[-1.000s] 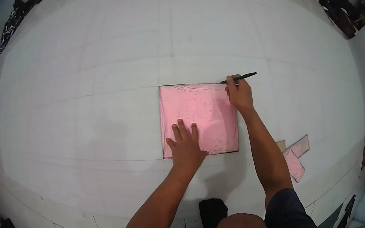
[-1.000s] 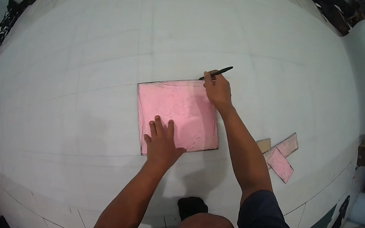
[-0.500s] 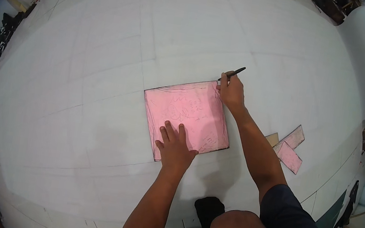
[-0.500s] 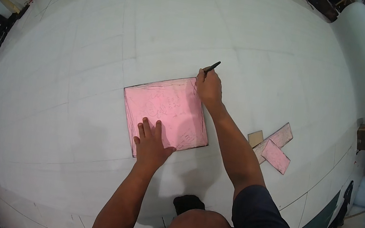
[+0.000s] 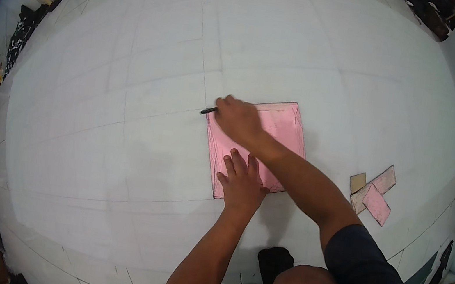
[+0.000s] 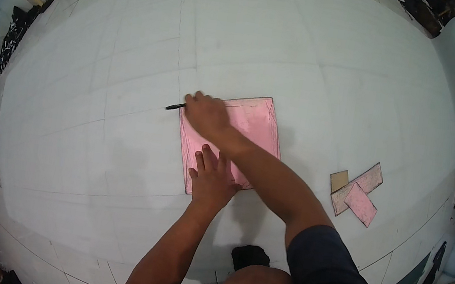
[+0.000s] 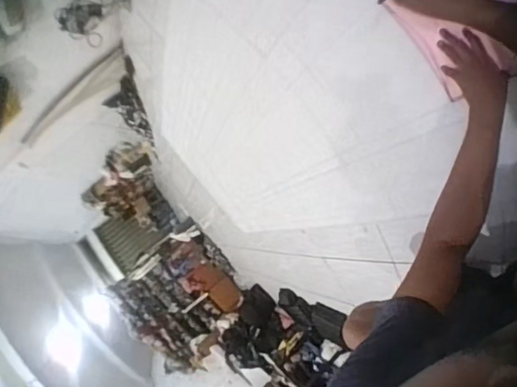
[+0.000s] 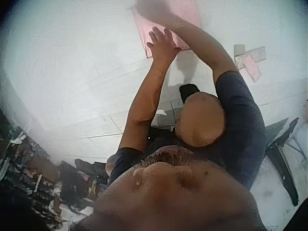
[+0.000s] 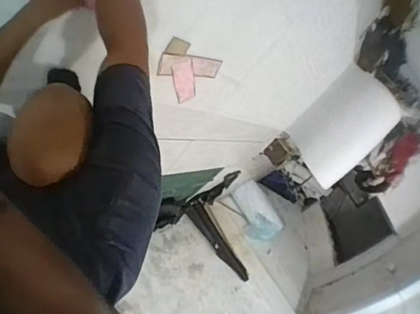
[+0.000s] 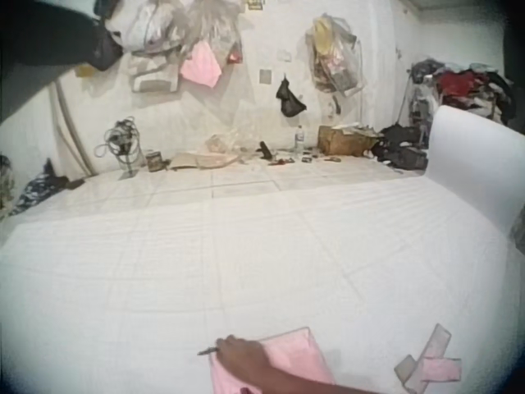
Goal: Drawing around a square pink template on a large white surface using a marker.
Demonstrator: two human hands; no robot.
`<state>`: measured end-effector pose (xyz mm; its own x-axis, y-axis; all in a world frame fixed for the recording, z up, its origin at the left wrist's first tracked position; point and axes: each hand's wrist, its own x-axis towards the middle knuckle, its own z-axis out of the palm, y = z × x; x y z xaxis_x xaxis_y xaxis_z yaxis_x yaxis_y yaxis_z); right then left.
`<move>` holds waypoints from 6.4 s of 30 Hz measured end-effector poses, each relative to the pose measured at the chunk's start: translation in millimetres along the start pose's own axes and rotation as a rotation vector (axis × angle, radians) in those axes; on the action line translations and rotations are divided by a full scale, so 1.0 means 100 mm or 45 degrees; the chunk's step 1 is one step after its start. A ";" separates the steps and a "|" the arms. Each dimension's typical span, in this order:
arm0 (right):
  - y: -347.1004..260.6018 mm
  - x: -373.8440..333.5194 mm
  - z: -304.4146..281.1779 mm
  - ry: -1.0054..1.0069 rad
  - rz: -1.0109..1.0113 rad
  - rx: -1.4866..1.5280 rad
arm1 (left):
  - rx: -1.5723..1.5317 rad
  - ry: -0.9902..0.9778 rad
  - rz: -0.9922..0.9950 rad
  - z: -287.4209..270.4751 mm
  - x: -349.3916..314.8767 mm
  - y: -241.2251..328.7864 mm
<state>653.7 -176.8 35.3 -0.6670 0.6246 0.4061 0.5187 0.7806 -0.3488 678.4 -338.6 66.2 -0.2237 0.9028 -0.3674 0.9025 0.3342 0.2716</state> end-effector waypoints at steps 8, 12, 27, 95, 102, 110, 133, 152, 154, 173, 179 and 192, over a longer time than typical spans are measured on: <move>0.06 -0.01 -0.21 -0.049 0.424 0.504 | -0.041 -0.007 -0.006 -0.04 -0.01 -0.02; 0.91 -0.46 -0.77 0.086 0.721 0.490 | -0.024 -0.038 -0.016 -0.03 0.00 0.04; 1.36 -0.83 -1.14 0.025 0.748 0.308 | -0.039 -0.029 -0.034 -0.08 -0.04 0.02; 1.86 -0.92 -0.90 0.411 0.792 0.187 | -0.015 0.834 0.151 -0.06 1.92 -0.39; 1.90 -0.53 -0.82 0.201 0.581 0.123 | -0.047 0.843 0.170 -0.10 1.88 -0.37; 1.90 -0.49 -0.73 0.155 0.571 -0.005 | -0.048 0.800 0.117 -0.15 1.86 -0.34; 1.82 -0.35 -0.72 0.199 0.499 -0.058 | -0.308 0.818 0.072 -0.21 1.84 -0.38; 1.89 -0.42 -0.67 0.234 0.471 -0.048 | -0.265 0.746 0.043 -0.21 1.84 -0.36; 1.87 -0.42 -0.68 0.241 0.475 -0.038 | -0.262 0.733 0.037 -0.22 1.83 -0.35; 1.89 -0.45 -0.82 0.186 0.680 -0.038 | -0.106 0.751 0.096 -0.21 1.86 -0.26; 1.85 -0.36 -0.77 0.188 0.653 0.009 | -0.092 0.750 0.090 -0.24 1.87 -0.34; 1.33 1.37 0.09 0.231 0.684 1.123 | -0.182 0.773 0.080 -0.19 1.86 -0.35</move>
<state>626.4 12.5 37.1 -0.3360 0.9354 0.1106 0.1005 0.1524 -0.9832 598.6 -177.5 5.2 -0.3792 0.9005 0.2128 0.8718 0.2706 0.4083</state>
